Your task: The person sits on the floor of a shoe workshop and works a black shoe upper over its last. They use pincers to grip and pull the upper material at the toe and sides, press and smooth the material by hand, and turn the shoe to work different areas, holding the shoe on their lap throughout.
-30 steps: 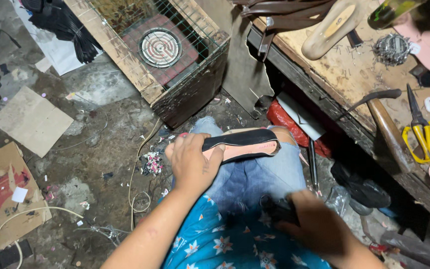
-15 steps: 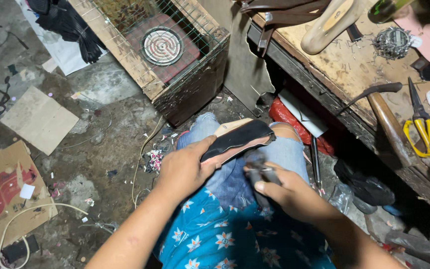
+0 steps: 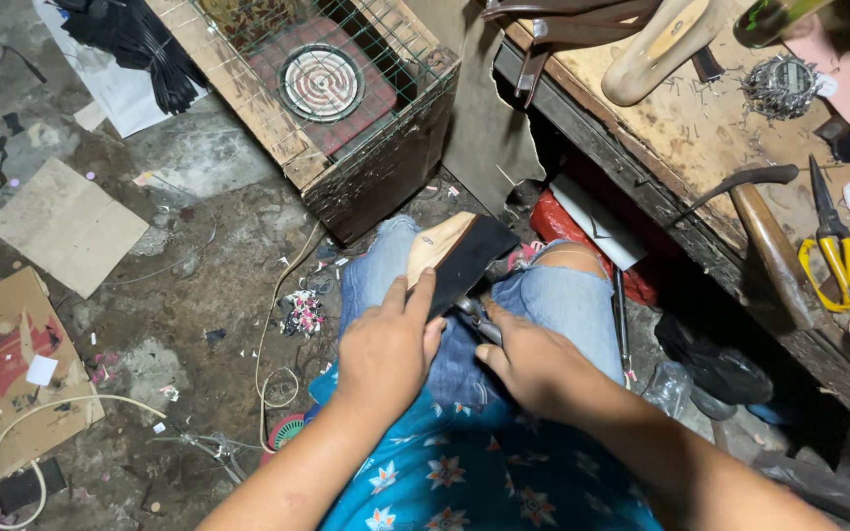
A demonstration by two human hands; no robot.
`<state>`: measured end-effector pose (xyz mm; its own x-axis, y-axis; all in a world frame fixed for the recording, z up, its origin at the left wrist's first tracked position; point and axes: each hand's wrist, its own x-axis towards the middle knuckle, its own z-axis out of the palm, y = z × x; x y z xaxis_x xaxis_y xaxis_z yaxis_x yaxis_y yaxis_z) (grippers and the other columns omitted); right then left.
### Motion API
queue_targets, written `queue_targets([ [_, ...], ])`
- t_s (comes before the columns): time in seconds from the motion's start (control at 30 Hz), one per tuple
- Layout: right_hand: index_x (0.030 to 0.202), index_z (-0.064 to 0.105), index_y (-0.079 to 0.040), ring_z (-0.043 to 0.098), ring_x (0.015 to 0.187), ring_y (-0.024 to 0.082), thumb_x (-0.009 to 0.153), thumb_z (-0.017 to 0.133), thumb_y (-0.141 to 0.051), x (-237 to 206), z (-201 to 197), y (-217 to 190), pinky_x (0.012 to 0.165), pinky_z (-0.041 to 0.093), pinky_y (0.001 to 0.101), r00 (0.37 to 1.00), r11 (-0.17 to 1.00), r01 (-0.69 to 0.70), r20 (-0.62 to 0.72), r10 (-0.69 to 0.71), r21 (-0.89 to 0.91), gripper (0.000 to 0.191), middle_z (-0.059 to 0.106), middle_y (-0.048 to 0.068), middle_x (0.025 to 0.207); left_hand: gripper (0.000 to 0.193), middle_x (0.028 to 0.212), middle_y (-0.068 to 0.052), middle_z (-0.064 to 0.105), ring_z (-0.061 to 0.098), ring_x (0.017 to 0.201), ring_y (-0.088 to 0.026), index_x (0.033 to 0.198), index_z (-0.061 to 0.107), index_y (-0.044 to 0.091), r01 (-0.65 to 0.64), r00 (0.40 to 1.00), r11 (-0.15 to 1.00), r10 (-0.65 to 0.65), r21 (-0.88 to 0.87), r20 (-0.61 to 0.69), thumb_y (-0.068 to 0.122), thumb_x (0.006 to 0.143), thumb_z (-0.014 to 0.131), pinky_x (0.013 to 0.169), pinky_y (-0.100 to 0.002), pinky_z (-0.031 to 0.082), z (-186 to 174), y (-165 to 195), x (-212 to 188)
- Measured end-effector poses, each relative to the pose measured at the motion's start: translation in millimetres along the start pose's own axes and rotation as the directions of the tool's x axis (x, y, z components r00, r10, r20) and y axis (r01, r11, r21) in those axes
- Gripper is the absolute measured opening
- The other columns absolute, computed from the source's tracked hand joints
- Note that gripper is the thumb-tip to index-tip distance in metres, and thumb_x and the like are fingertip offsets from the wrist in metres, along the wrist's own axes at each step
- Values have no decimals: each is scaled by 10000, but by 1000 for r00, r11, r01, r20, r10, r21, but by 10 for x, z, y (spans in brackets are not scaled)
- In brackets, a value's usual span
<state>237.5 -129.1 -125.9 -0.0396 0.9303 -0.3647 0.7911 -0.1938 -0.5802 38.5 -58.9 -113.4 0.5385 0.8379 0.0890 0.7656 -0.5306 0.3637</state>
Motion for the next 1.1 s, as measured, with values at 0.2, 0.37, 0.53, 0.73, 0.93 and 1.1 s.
queue_targets([
  [0.2,1299,567,-46,612,1161,395,930,636,-256,-74,19,-51,997,464,441,988,995,96,-116,-97,-16,431,662,223,1214,609,1250,-182,680,708,862,-367,1379,600,169,-123,992,990,124,-66,8,388,829,742,710,-452,559,-20,-130,59],
  [0.37,1306,571,-40,628,1111,401,900,637,-196,83,145,-113,956,481,453,954,987,162,-257,-156,4,440,675,223,1176,589,1196,-72,719,716,990,-346,1362,633,230,-141,980,940,178,-312,93,484,841,738,800,-444,565,-106,-413,288],
  [0.53,1428,432,41,643,1015,396,880,602,-137,-80,113,-190,914,498,466,1000,977,15,14,-13,-213,600,664,243,1101,596,1234,-138,694,693,959,-373,1332,648,229,-273,952,931,298,-242,71,484,797,715,774,-466,552,-140,-425,277],
  [0.73,1276,490,29,637,1019,418,886,665,-314,85,-5,-283,932,489,474,981,973,-70,163,108,-221,548,691,241,1031,367,1214,-94,719,695,1052,-351,1314,665,200,43,982,924,31,-379,185,348,997,552,871,-460,538,-92,-283,332],
  [0.93,1113,562,4,653,981,450,943,608,-265,111,-110,-105,867,502,507,994,999,42,98,-41,-10,321,702,272,991,415,1187,-123,710,678,1012,-381,1337,654,174,-10,993,944,50,-329,111,333,965,561,879,-468,534,-15,-195,192],
  [1.1,1143,503,27,664,927,454,898,555,-164,97,105,-165,845,512,507,998,989,24,64,-15,-143,316,686,269,953,408,1208,-181,700,679,1004,-407,1325,638,128,-120,991,933,132,-340,12,327,975,572,858,-485,527,62,-248,208],
])
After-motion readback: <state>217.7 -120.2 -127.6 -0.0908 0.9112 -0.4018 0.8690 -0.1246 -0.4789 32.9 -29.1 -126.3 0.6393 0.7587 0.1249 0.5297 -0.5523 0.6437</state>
